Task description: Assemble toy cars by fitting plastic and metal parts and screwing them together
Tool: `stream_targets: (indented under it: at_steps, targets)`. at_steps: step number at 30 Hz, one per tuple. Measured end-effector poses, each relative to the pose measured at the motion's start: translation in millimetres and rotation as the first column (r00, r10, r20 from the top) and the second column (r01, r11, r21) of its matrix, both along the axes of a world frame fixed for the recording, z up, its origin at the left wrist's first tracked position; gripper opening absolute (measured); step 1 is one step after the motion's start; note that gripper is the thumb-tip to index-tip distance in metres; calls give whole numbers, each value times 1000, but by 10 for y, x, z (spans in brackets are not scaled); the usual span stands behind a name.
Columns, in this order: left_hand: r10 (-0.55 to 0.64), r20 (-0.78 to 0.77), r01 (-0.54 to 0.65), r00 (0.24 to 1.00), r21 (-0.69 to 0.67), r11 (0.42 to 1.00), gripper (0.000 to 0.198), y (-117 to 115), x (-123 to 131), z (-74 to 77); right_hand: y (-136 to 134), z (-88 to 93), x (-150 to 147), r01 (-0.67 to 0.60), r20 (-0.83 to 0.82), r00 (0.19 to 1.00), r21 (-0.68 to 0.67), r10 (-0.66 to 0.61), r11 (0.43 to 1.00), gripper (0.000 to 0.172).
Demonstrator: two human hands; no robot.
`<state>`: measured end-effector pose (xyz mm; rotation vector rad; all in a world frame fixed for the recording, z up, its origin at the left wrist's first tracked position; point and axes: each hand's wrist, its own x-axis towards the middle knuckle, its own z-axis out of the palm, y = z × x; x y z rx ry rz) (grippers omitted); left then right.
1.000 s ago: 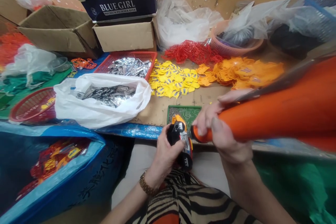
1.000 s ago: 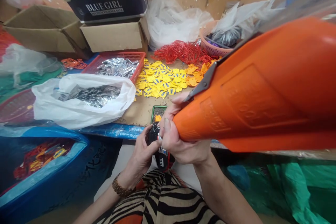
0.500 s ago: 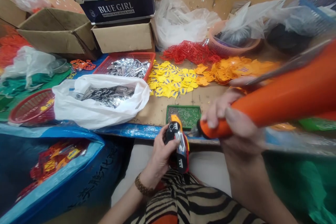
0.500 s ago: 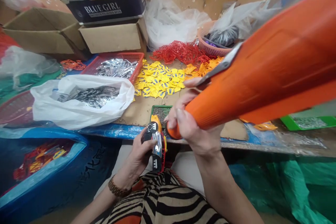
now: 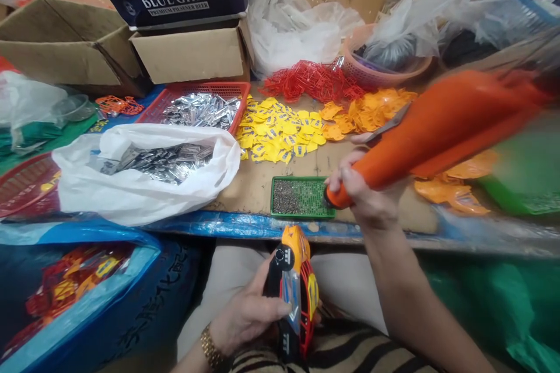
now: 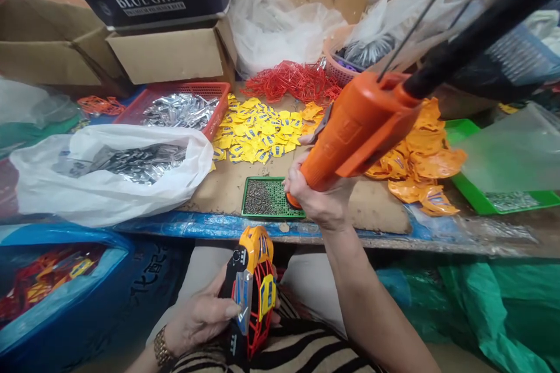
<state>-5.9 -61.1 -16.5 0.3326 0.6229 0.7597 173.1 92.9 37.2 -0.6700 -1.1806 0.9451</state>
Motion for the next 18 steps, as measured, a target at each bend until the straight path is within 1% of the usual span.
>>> stream_targets:
  at_steps: [3,6,9,13,15,18]
  targets:
    - [-64,20,63,998,53,997,83,46,-16,32,35,-39,-15,7,19,1000,1,-7,1000,16]
    - [-84,7,84,996,68,994,90,53,-36,30,57,-60,-11,24,33,999,17,-25,1000,17]
    - [-77,-11,78,997,51,996,89,56,-46,22,59,-71,-6,30,55,998,21,-31,999,19]
    - [-54,24,54,998,24,998,82,55,-40,8,37,-74,-16,43,55,998,-17,-42,999,28]
    - [-52,37,51,998,20,998,82,42,-40,3,20,-72,-24,40,70,997,-44,-37,998,26]
    - [-59,42,59,997,12,998,90,19,-47,4,-6,-62,-33,58,111,993,-94,-47,994,22]
